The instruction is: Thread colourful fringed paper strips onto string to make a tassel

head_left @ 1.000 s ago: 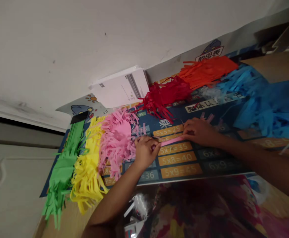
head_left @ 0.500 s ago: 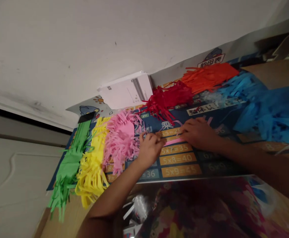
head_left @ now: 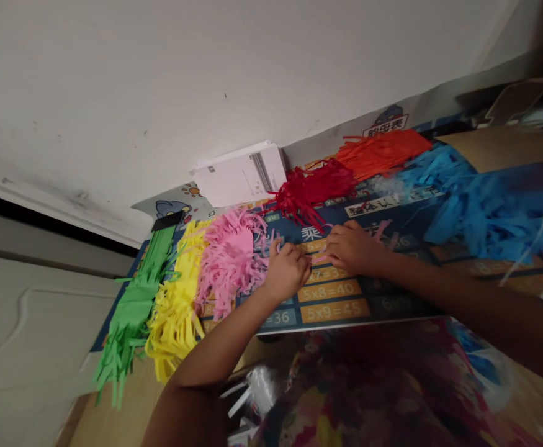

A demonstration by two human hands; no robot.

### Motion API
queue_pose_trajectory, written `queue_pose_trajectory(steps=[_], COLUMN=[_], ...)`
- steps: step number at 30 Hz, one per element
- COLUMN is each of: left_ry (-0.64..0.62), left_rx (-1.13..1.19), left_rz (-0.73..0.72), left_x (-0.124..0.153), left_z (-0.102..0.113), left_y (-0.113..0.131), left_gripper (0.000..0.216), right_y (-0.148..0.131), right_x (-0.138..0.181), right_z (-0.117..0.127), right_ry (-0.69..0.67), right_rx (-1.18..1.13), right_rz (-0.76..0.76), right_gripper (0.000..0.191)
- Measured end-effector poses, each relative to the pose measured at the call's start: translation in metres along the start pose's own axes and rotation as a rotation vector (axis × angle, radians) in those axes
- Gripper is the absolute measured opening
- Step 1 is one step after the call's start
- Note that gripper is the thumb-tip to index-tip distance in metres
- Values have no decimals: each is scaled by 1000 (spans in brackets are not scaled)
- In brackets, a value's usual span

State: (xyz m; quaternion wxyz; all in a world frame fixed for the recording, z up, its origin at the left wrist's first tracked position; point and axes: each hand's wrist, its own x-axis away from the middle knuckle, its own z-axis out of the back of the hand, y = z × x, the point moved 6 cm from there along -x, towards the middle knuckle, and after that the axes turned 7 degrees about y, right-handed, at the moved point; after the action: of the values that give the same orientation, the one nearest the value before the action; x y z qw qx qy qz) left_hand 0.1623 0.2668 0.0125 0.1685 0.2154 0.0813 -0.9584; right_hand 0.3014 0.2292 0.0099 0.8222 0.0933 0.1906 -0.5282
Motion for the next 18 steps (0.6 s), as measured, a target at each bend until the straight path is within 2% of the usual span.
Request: queue_pose_trajectory(steps=[5, 9, 14, 18], left_ry=[69, 110, 66, 55], left_rx=[-30, 63, 251, 345], left_rz=[-2, 39, 272, 417], left_x=[13, 26, 30, 29], left_z=[0, 5, 5, 4], left_y=[0, -5, -19, -24], left_gripper=[16, 14, 11, 7], right_y=[-12, 1, 26, 31], right_x=[11, 27, 31, 30], right_z=[-2, -8, -17, -20], right_ry=[31, 76, 35, -39], right_rx=[80, 104, -87, -248], right_rz=[72, 46, -125, -188], right_gripper=[17, 21, 19, 19])
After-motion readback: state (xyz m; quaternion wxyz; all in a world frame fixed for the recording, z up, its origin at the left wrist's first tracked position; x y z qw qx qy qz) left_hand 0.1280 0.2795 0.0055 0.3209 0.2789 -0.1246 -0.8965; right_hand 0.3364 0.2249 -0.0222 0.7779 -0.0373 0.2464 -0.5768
